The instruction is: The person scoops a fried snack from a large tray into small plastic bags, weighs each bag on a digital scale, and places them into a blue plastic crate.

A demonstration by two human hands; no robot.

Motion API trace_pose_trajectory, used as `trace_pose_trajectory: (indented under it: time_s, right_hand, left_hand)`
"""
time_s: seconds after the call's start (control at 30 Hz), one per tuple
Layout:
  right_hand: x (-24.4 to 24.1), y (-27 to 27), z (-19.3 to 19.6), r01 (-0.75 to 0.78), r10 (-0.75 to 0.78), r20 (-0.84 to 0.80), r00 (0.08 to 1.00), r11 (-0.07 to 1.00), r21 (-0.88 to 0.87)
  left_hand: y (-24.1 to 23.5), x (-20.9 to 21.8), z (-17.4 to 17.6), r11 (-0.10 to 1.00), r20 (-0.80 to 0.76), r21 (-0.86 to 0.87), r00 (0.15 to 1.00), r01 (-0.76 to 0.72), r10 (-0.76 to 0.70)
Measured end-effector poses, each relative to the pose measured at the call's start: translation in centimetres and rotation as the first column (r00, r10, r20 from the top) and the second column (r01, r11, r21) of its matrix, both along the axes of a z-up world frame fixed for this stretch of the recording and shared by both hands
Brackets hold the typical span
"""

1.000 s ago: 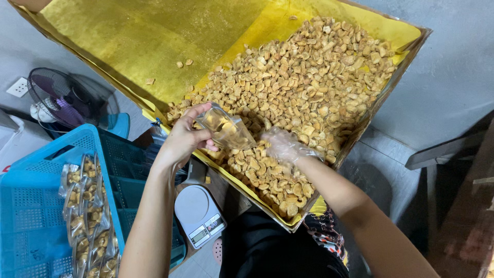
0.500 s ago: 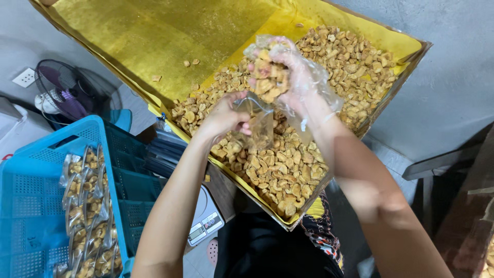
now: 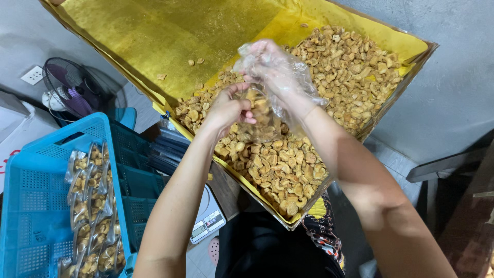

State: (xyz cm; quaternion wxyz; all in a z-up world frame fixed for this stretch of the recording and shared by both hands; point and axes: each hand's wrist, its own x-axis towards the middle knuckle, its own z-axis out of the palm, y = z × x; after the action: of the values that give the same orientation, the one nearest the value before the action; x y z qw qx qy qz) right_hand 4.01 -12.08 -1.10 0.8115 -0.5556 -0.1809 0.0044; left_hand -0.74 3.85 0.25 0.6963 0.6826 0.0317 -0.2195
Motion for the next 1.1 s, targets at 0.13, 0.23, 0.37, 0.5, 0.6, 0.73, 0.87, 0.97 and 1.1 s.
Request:
trace_pose_trajectory:
  time_s: [0.13, 0.23, 0.37, 0.5, 0.6, 0.73, 0.87, 0.97, 1.1]
  right_hand:
    - [-0.3, -1.6, -0.5, -0.156, 0.159, 0.005, 0.987, 0.974, -0.167]
    - [-0.7, -4.2, -1.3, -0.036, 0.04, 0.079, 0.996, 0.998, -0.046]
    - [-5.6, -5.9, -2.9, 0.101, -0.277, -0.38, 0.882, 0.901, -0.422]
    - [-6.1, -5.1, -6.0, -0.361, -0.005, -0.374, 0.928, 0.248, -0.899]
    - [-4.9, -2.8, -10.3, -0.327, -0.068, -0.341, 0.938, 0.16, -0.931]
    - [-4.6, 0.1, -14.1, -0.355, -0.159, -0.352, 0.922, 0.009, -0.935]
    - [-3.9, 1.1, -15.8, -0.274, -0.044, -0.271, 0.962, -0.156, -0.949]
    - [-4.6, -0.4, -15.8, -0.246, 0.044, -0.26, 0.965, -0.205, -0.947]
    - [-4.9, -0.9, -15.2, -0.359, -0.047, -0.356, 0.933, -0.196, -0.913]
  left_hand:
    - [0.6, -0.5, 0.9, 0.999, 0.011, 0.041, 1.0, 0.001, -0.001]
    - [1.3, -1.5, 2.7, 0.994, 0.041, 0.109, 0.999, 0.024, -0.029]
    - [4.2, -3.8, 6.1, 0.935, 0.221, 0.349, 0.963, 0.067, -0.152]
    - [6.3, -4.5, 7.2, 0.967, 0.352, 0.249, 0.926, 0.047, -0.135]
    - [7.0, -4.1, 6.0, 0.974, 0.282, 0.224, 0.956, 0.022, -0.086]
    - [8.0, -3.7, 3.8, 0.987, 0.257, 0.159, 0.965, 0.007, -0.049]
    - [9.3, -3.4, 2.8, 0.99, 0.208, 0.137, 0.977, 0.015, -0.043]
    - [9.4, -2.9, 2.6, 0.993, 0.172, 0.114, 0.985, 0.01, -0.029]
    - [9.5, -2.4, 2.8, 0.993, 0.191, 0.116, 0.982, -0.017, -0.006]
